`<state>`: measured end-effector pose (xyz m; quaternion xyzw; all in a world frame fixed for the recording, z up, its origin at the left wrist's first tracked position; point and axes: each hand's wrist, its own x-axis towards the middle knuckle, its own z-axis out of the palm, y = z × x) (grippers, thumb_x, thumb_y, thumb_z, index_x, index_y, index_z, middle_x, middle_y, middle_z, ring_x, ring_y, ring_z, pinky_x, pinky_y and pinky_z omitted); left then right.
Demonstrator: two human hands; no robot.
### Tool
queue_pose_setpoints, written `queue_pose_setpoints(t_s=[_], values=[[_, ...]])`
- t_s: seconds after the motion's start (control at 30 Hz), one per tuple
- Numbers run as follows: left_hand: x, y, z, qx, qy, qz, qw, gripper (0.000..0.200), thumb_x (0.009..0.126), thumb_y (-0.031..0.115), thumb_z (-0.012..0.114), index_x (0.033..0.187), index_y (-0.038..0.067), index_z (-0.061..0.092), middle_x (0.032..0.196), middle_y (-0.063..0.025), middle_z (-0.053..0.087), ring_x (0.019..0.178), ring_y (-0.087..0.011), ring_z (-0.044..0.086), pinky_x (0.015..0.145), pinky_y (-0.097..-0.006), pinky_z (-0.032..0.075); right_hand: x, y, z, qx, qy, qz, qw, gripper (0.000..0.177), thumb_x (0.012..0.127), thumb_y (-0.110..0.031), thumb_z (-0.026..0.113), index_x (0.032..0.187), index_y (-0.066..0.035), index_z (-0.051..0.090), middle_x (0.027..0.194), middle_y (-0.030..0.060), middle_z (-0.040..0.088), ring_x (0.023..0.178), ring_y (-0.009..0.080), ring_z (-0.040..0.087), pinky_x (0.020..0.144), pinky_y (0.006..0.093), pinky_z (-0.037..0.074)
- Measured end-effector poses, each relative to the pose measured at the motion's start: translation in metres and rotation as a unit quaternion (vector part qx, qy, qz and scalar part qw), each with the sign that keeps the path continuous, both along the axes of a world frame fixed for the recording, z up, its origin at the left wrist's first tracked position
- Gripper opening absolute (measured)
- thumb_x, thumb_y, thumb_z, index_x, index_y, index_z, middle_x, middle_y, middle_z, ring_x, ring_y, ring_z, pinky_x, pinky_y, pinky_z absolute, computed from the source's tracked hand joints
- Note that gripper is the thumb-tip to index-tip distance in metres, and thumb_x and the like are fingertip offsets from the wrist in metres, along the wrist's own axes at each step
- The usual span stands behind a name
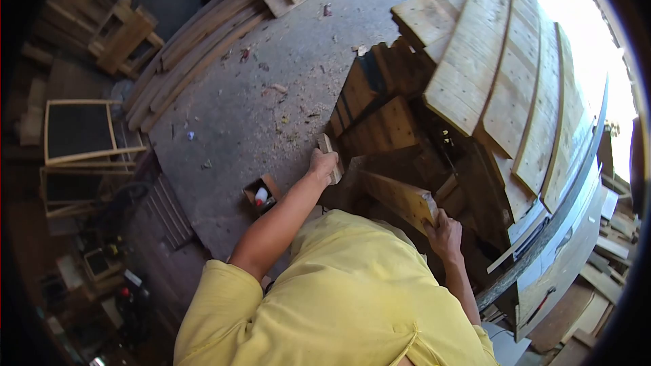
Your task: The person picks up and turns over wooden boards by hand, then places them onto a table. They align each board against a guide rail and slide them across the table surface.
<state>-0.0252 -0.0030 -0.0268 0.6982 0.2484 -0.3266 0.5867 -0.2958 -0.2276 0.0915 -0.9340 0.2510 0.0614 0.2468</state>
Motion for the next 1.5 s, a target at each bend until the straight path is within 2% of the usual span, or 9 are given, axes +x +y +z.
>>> queue_pose_setpoints(t_s=[0.17,0.37,0.5,0.53,0.63,1.03,1.13,1.2,1.5], values=[[0.016,-0.073,-0.073,-0.056,-0.022,0.010,0.998,0.056,0.069,0.008,0.068,0.119,-0.005,0.047,0.109,-0.0218,0.057,0.098,-0.0306,0.060,0.078,-0.0442,0.051,-0.036,-0.011,-0.001,-0.006,-0.019,-0.035,0.999,0.024,0.076,-0.025,0.069,0.088,-0.006,0.060,0.065,0.0195,0.062,0.064,0.0387,0.063,0.058,0.0469,0.049],[-0.018,-0.133,0.063,-0.030,-0.092,-0.101,0.990,0.062,0.081,0.015,0.073,0.134,0.004,0.043,0.114,-0.0122,0.058,0.103,-0.0253,0.059,0.088,-0.0373,0.049,-0.057,-0.039,0.000,-0.007,-0.011,-0.029,1.000,0.025,0.076,-0.027,0.070,0.086,-0.007,0.059,0.065,0.0187,0.062,0.064,0.0384,0.063,0.059,0.0481,0.050],[-0.098,-0.128,0.217,-0.363,-0.082,-0.444,0.815,0.044,0.085,0.021,0.072,0.123,0.005,0.057,0.114,-0.0088,0.060,0.108,-0.0189,0.056,0.095,-0.0336,0.046,-0.044,-0.057,-0.012,0.006,0.013,0.064,0.998,0.029,0.076,-0.031,0.070,0.088,-0.007,0.059,0.068,0.0178,0.064,0.066,0.0385,0.064,0.060,0.0488,0.049],[-0.113,-0.129,0.256,-0.476,-0.265,-0.565,0.620,0.042,0.083,0.020,0.073,0.120,0.006,0.058,0.118,-0.0102,0.058,0.115,-0.0230,0.052,0.100,-0.0375,0.042,-0.036,-0.062,-0.016,0.019,0.020,0.130,0.991,0.027,0.078,-0.031,0.068,0.087,-0.008,0.058,0.066,0.0169,0.063,0.064,0.0376,0.064,0.059,0.0489,0.049],[-0.160,-0.122,0.331,-0.579,-0.176,-0.655,0.453,0.021,0.081,0.010,0.068,0.101,0.004,0.062,0.104,-0.0109,0.060,0.105,-0.0271,0.056,0.089,-0.0388,0.044,-0.006,-0.065,-0.012,0.017,-0.002,0.236,0.972,0.025,0.081,-0.031,0.064,0.086,-0.008,0.056,0.063,0.0144,0.062,0.060,0.0360,0.063,0.056,0.0488,0.050],[-0.132,-0.010,0.359,-0.440,-0.459,-0.531,0.561,0.007,0.080,0.008,0.068,0.081,0.009,0.062,0.088,-0.0023,0.060,0.088,-0.0216,0.058,0.089,-0.0396,0.038,0.067,-0.005,-0.034,-0.022,-0.007,0.367,0.930,0.029,0.076,-0.033,0.067,0.090,-0.009,0.057,0.065,0.0164,0.063,0.064,0.0387,0.063,0.055,0.0473,0.049],[-0.115,0.085,0.302,-0.335,-0.223,-0.200,0.893,0.019,0.097,0.014,0.053,0.083,0.008,0.063,0.080,-0.0032,0.065,0.076,-0.0118,0.061,0.069,-0.0269,0.048,0.056,0.047,-0.020,-0.017,-0.111,0.229,0.967,0.027,0.073,-0.030,0.068,0.082,-0.008,0.055,0.067,0.0202,0.063,0.066,0.0413,0.062,0.059,0.0503,0.049],[-0.076,0.169,0.196,-0.155,-0.418,-0.048,0.894,0.022,0.100,0.020,0.049,0.085,0.009,0.061,0.075,-0.0031,0.062,0.068,-0.0100,0.058,0.063,-0.0283,0.048,0.061,0.082,0.006,0.014,-0.115,0.140,0.983,0.027,0.074,-0.031,0.068,0.079,-0.006,0.058,0.070,0.0232,0.062,0.069,0.0432,0.062,0.063,0.0497,0.050],[-0.155,0.324,-0.005,-0.212,0.075,0.207,0.952,0.056,0.089,0.053,0.057,0.124,0.010,0.051,0.115,-0.0082,0.059,0.097,-0.0240,0.061,0.080,-0.0425,0.053,0.064,0.184,0.134,0.367,-0.273,0.022,0.889,0.023,0.087,-0.014,0.066,0.101,0.003,0.063,0.083,0.0023,0.064,0.077,0.0062,0.057,0.067,0.0248,0.047]])
